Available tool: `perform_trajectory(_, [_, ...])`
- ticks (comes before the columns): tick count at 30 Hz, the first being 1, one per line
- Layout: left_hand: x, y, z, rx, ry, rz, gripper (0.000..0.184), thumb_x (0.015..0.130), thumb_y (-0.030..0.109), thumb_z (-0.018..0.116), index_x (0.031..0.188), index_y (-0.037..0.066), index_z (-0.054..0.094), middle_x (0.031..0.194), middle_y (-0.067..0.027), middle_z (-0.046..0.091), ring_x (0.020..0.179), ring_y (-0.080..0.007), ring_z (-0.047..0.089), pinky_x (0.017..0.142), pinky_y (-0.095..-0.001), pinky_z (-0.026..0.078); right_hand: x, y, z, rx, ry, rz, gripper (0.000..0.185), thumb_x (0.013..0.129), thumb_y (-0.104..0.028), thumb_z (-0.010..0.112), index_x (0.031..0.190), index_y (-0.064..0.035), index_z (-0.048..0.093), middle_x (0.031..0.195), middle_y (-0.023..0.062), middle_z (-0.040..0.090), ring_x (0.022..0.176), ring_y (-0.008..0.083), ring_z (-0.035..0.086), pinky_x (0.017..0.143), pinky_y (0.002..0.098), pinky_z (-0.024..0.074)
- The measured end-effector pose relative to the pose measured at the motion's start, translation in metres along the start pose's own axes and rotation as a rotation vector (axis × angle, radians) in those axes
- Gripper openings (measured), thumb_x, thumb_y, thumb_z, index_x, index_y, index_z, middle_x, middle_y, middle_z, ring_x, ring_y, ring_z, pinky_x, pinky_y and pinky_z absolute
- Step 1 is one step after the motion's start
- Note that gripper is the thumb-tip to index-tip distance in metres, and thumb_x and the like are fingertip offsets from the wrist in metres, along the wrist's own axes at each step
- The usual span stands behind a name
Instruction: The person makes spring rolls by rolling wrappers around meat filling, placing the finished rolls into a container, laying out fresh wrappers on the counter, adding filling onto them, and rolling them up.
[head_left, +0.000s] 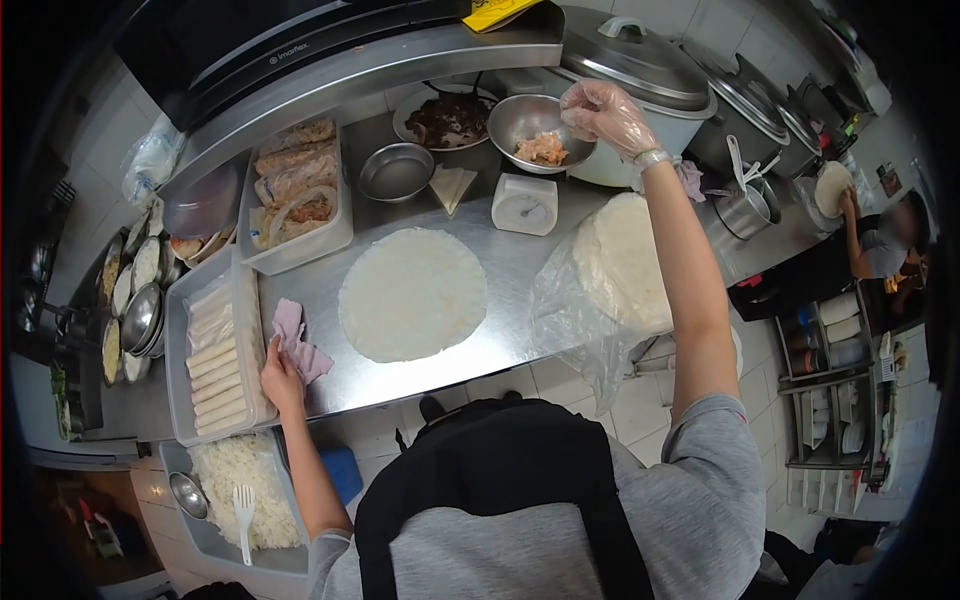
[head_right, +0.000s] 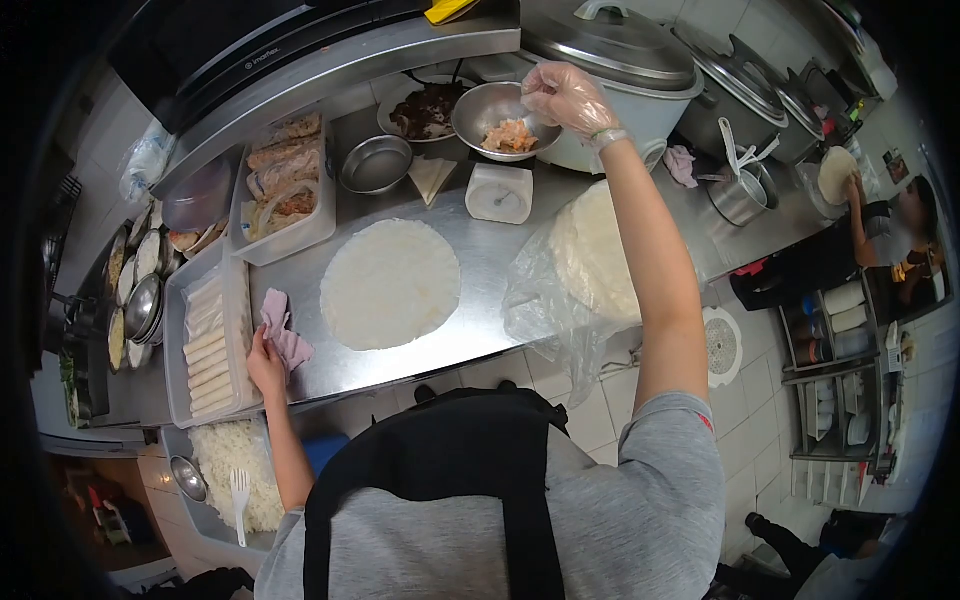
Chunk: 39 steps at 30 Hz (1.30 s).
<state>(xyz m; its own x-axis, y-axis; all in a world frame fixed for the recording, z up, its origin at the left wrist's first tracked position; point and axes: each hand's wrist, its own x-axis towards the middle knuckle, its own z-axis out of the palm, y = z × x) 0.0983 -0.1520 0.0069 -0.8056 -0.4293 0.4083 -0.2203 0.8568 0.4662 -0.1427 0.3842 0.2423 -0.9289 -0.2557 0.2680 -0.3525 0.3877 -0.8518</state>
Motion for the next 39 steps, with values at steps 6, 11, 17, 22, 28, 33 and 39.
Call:
perform_trajectory(6, [-0.005,-0.005,0.005,-0.019,0.052,-0.002,0.031,0.087,0.008,0.055,0.117,0.010,0.061,0.076,-0.0198,0.063,0.068,-0.0371,0.061,0.063,-0.0450,0.047,0.005,0.013,0.016,-0.646,-0.225,-0.324,0.040,0.070,0.006,0.065,0.108,-0.0065,0.058,0.095,0.0039,0.062,0.086,0.0201,0.059,0.074,0.0307,0.0509])
perform_trajectory(11, [-0.006,-0.008,0.008,-0.014,0.063,-0.014,0.031,0.086,0.009,0.056,0.117,0.009,0.061,0.075,-0.0199,0.063,0.068,-0.0374,0.061,0.062,-0.0454,0.047,0.023,0.027,0.025,-0.851,-0.378,-0.309,0.049,0.062,0.004,0.071,0.108,-0.0071,0.059,0.096,0.0089,0.063,0.089,0.0239,0.061,0.076,0.0365,0.0508])
perform_trajectory(17, [-0.007,-0.008,0.007,-0.022,0.047,-0.047,0.030,0.086,0.009,0.056,0.115,0.008,0.062,0.075,-0.0206,0.063,0.068,-0.0375,0.061,0.063,-0.0449,0.047,0.031,0.022,0.022,-0.663,-0.313,-0.173,0.026,0.063,-0.006,0.069,0.089,-0.0054,0.065,0.082,0.0148,0.066,0.080,0.0335,0.062,0.073,0.0384,0.0497])
perform_trajectory(22, [-0.006,-0.012,0.011,-0.047,0.072,-0.038,0.030,0.087,0.009,0.057,0.116,0.007,0.062,0.076,-0.0192,0.063,0.065,-0.0311,0.060,0.063,-0.0389,0.048,0.039,0.025,0.022,-0.658,-0.202,-0.193,0.020,0.068,-0.006,0.062,0.086,0.0006,0.059,0.075,0.0185,0.059,0.068,0.0340,0.055,0.067,0.0378,0.0470])
perform_trajectory(28, [-0.007,-0.008,0.007,-0.070,0.032,-0.082,0.028,0.088,0.009,0.056,0.115,0.006,0.063,0.079,-0.0202,0.064,0.070,-0.0314,0.062,0.066,-0.0379,0.048,0.044,0.019,0.013,-0.650,-0.204,0.033,0.011,0.069,-0.001,0.057,0.080,0.0036,0.055,0.069,0.0107,0.056,0.063,0.0199,0.053,0.058,0.0324,0.0433])
perform_trajectory(33, [-0.006,-0.009,0.009,-0.099,0.055,-0.055,0.027,0.087,0.009,0.056,0.113,0.005,0.064,0.079,-0.0206,0.064,0.069,-0.0327,0.062,0.066,-0.0392,0.048,0.046,0.025,-0.009,-0.001,-0.323,0.054,0.013,0.070,-0.001,0.061,0.081,-0.0027,0.054,0.075,-0.0001,0.054,0.068,0.0105,0.055,0.056,0.0249,0.0430])
perform_trajectory(39, [-0.006,-0.009,0.010,-0.124,0.083,-0.022,0.027,0.086,0.009,0.056,0.112,0.005,0.065,0.078,-0.0214,0.064,0.068,-0.0342,0.062,0.065,-0.0410,0.048,0.030,-0.004,-0.011,0.130,-0.231,-0.007,0.013,0.079,-0.009,0.064,0.082,-0.0063,0.052,0.076,-0.0004,0.053,0.065,0.0074,0.050,0.056,0.0212,0.0408])
